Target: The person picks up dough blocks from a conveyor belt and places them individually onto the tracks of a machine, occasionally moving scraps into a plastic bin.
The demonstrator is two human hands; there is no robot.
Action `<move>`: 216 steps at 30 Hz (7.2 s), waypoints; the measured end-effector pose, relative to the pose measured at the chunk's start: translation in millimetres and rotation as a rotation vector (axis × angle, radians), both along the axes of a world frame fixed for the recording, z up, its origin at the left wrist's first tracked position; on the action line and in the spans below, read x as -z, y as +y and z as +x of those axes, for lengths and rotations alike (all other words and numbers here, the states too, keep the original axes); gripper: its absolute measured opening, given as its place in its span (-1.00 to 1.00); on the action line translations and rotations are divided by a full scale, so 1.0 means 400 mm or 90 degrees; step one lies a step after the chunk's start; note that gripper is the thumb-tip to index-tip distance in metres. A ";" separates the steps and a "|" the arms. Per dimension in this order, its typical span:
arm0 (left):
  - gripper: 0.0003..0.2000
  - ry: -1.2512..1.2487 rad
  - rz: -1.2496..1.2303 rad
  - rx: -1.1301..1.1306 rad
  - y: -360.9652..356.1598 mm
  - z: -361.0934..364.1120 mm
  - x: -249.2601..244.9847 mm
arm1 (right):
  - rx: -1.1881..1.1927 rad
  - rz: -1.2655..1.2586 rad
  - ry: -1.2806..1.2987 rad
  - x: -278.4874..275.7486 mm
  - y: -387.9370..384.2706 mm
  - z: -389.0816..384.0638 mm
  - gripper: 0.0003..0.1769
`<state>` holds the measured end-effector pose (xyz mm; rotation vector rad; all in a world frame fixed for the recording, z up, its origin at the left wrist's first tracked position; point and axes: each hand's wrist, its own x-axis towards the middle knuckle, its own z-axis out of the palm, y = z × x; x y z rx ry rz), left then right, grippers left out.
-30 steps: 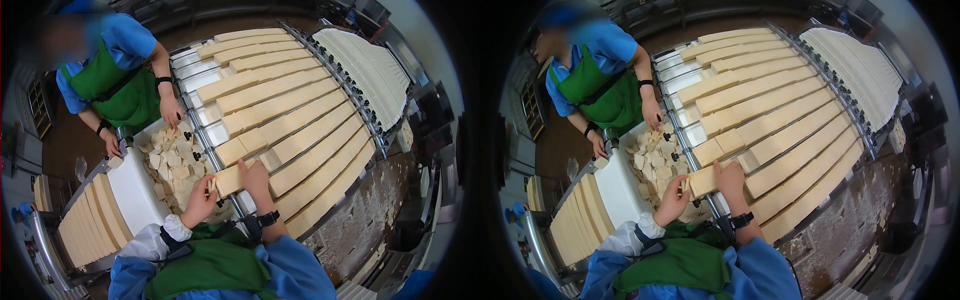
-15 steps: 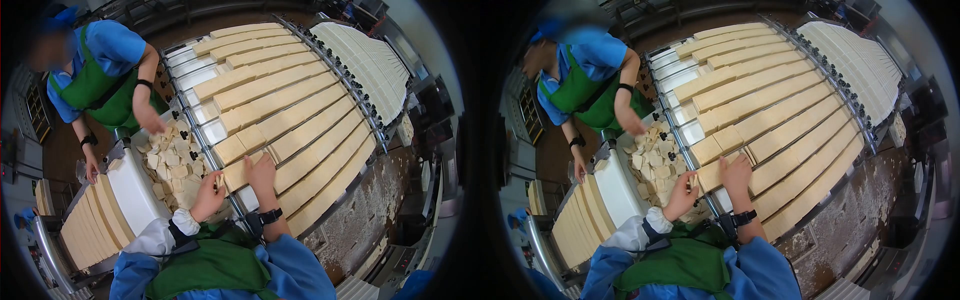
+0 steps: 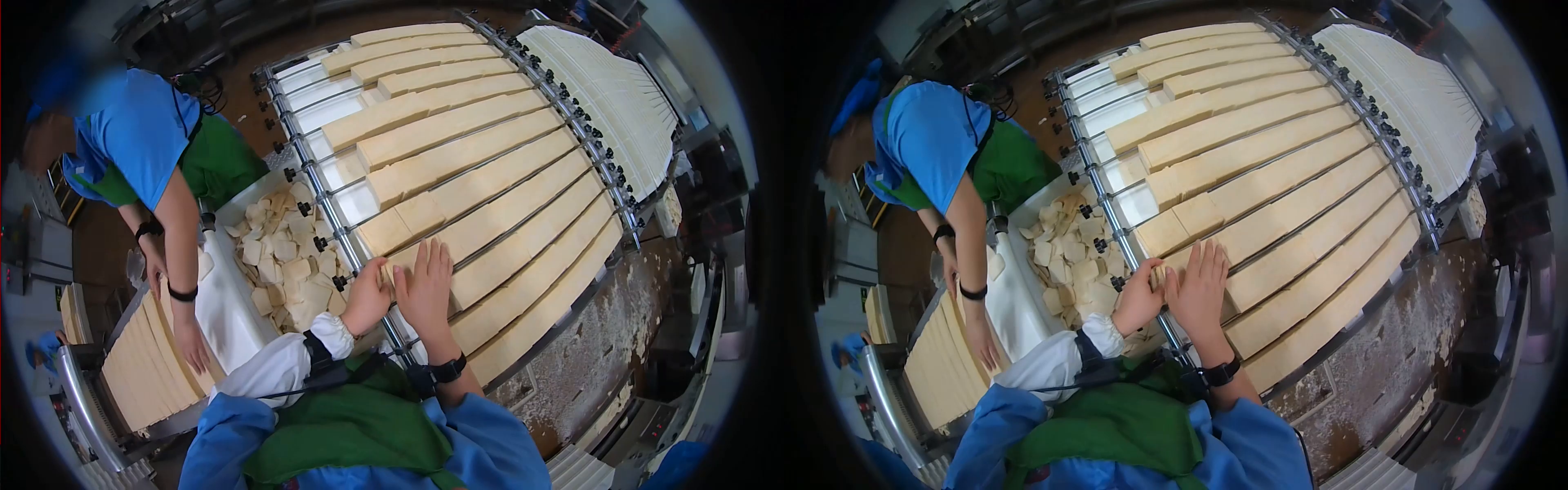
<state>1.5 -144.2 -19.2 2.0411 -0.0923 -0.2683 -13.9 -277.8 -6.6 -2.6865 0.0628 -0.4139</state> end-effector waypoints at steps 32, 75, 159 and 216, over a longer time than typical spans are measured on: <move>-0.45 -0.134 -0.008 -0.631 0.692 -0.406 -0.018 | 0.130 -0.282 0.187 0.031 0.103 0.042 0.25; -0.13 0.422 -0.521 -0.529 1.152 -0.669 0.134 | -0.422 -0.315 0.086 0.188 1.511 0.069 -0.29; -0.54 0.438 -0.427 0.135 0.300 -0.408 -0.153 | 0.124 0.412 0.136 -0.115 0.001 -0.433 -0.47; -0.51 0.121 -0.226 -0.442 0.841 -0.426 0.017 | -0.051 -0.215 0.287 0.001 0.037 -0.444 -0.07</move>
